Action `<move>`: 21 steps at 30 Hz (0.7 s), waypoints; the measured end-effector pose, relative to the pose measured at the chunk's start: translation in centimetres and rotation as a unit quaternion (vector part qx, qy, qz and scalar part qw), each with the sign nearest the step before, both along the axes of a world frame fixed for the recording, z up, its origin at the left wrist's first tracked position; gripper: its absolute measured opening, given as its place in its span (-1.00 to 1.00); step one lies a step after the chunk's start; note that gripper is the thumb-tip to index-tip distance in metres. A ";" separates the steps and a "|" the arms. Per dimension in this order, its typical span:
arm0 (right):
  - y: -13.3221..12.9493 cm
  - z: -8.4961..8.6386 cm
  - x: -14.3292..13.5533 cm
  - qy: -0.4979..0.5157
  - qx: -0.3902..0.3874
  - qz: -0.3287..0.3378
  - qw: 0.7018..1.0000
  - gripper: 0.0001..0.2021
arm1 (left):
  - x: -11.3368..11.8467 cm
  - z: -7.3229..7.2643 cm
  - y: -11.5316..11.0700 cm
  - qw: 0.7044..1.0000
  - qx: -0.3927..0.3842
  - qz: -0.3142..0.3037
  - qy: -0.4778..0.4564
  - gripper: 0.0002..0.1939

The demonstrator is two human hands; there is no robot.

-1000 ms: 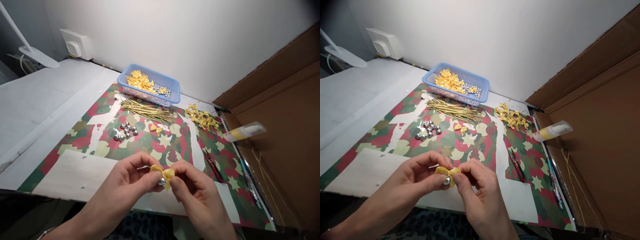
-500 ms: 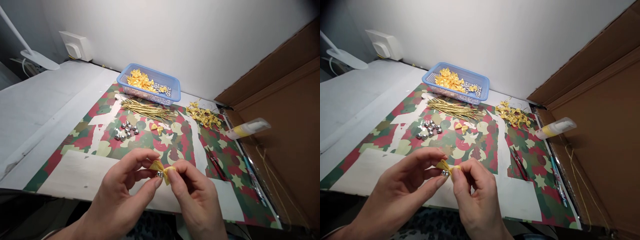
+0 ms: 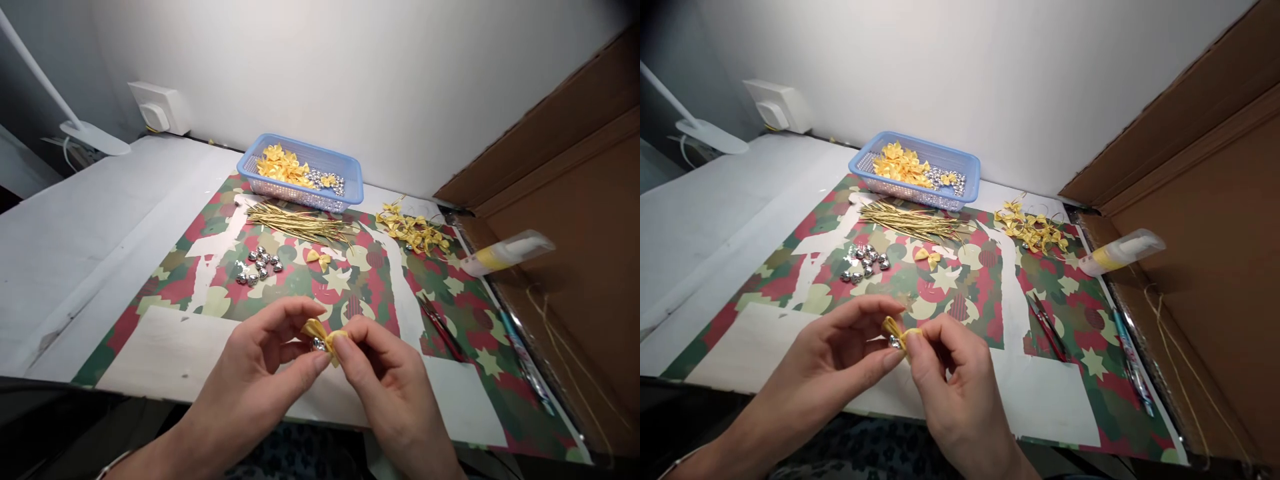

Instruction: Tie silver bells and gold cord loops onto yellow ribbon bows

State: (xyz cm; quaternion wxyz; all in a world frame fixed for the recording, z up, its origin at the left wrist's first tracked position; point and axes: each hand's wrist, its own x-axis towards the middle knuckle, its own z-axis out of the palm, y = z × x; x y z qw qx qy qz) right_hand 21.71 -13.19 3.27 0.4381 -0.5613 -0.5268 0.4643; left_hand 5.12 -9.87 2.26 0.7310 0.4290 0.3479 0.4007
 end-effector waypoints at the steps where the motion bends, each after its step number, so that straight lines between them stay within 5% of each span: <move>1: 0.1 0.0 0.1 0.008 -0.006 0.003 1.000 -0.65 | 0.0 0.0 0.1 1.000 0.001 -0.004 -0.001 -0.77; 7: 0.5 -0.2 0.3 0.047 -0.041 0.017 0.998 -0.63 | -0.6 -0.4 0.5 0.997 -0.052 -0.040 -0.030 -0.53; 13: 0.6 -0.2 0.4 0.046 -0.020 0.031 0.998 -0.62 | -0.4 -0.6 0.9 0.999 -0.041 0.004 0.011 -0.67; 18: 1.1 0.5 2.5 -0.012 0.060 0.070 0.996 -0.82 | -0.5 -0.2 1.2 0.977 -0.150 -0.107 -0.104 -0.48; 21: 1.6 1.2 3.5 -0.023 0.085 0.150 0.985 -0.69 | -0.5 0.0 1.2 0.955 -0.181 -0.174 -0.160 -0.31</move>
